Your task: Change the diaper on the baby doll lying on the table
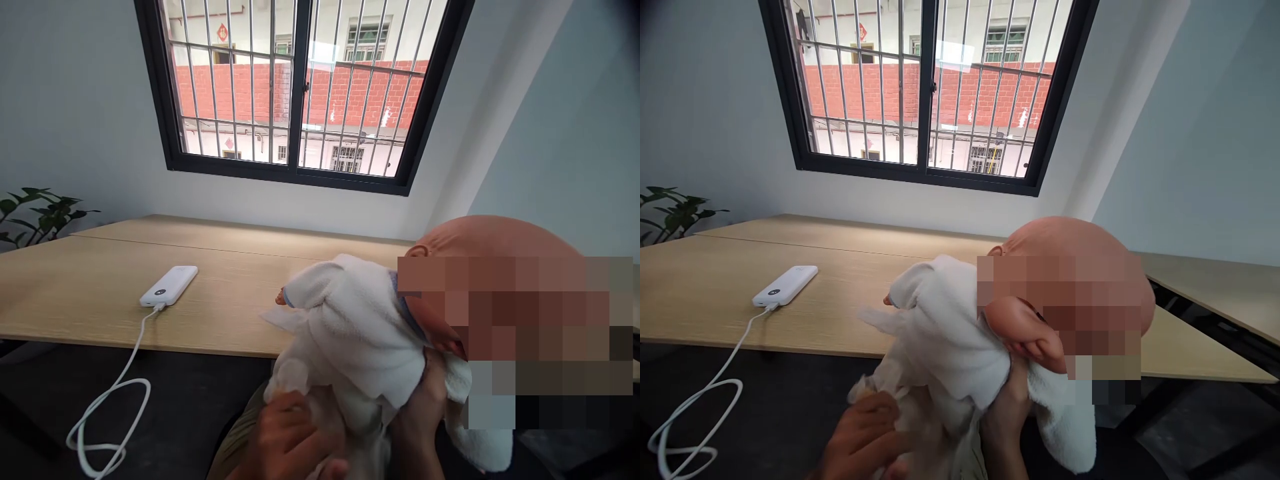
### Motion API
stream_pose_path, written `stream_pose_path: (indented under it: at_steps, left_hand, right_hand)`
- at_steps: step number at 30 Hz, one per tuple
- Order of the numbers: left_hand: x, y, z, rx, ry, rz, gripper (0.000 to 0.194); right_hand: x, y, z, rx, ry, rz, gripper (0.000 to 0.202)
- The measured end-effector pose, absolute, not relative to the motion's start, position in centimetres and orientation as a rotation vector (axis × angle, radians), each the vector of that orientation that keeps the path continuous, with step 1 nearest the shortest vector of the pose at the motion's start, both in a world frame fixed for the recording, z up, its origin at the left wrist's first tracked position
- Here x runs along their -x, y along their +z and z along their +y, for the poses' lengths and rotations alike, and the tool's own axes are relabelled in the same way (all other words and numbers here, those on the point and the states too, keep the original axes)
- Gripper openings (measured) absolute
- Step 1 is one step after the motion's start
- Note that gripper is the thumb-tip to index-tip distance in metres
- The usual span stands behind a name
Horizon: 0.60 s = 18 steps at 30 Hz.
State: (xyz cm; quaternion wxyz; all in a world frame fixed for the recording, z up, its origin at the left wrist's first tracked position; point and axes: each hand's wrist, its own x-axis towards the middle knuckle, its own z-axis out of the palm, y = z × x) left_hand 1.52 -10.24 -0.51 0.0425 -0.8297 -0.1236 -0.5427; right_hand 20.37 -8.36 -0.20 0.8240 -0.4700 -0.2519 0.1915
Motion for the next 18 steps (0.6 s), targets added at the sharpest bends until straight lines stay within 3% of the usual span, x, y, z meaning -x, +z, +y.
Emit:
stream_pose_path:
  at_steps: [3, 6, 9, 14, 18]
  left_hand:
    - [-0.4, -1.5, -10.6, 2.661, -1.549, -0.497, 0.024]
    - [0.5, -0.9, -10.7, 2.739, -1.700, -0.652, 0.009]
    - [0.7, 0.3, -10.1, 2.678, -1.948, -0.853, 0.033]
    - [0.5, 0.8, -8.7, 2.690, -2.327, -1.309, 0.028]
    - [0.8, 1.1, -7.5, 2.799, -2.299, -1.390, 0.040]
  right_hand:
    - [-20.0, 1.7, -8.2, 0.865, 0.507, -0.449, 0.042]
    - [-19.6, 3.0, -8.2, 0.764, 0.581, -0.449, 0.044]
    - [-19.6, 2.9, -8.4, 0.778, 0.634, -0.439, 0.044]
    - [-19.9, 1.1, -8.6, 0.900, 0.662, -0.439, 0.050]
    - [-20.4, -0.7, -8.7, 1.015, 0.572, -0.588, 0.045]
